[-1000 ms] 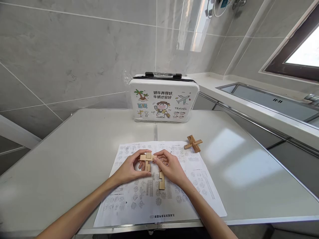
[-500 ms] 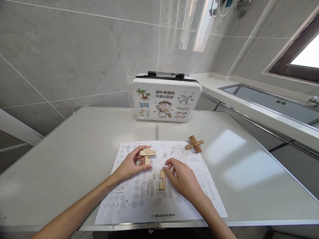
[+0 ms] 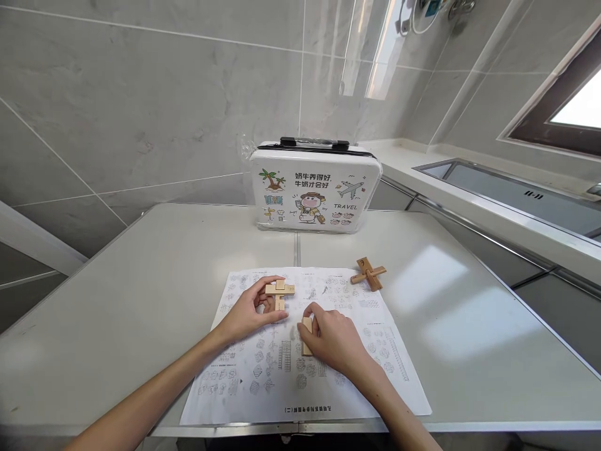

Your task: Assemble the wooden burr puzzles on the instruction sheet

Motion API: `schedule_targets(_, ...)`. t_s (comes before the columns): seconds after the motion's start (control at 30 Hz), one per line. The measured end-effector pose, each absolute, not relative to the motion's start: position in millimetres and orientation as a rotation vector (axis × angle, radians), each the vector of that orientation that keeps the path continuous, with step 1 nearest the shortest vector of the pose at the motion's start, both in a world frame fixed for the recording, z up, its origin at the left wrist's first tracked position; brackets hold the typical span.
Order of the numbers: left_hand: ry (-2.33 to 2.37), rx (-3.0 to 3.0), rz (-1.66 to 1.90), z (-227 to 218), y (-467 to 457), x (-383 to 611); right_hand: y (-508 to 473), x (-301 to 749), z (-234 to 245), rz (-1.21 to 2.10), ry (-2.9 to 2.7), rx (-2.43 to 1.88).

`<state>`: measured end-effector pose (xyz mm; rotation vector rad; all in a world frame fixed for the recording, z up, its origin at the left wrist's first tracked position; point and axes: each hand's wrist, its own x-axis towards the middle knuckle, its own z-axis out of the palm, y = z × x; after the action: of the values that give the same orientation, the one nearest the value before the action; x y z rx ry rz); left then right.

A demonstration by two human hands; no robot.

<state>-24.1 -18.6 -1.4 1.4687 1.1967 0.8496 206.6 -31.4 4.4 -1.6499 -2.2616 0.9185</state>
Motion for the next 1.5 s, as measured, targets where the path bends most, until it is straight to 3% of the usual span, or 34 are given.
schedule_targets(0.57,1.207,1.404,1.007,-5.3,-15.1,-19.9,25.0,197.5,-36.7,1.124,-1.573,-1.165)
schedule_targets(1.5,1.376,1.493,1.017,0.3,-18.2,-14.7,12.2,189.9,-26.9,0.904,-1.778,-1.097)
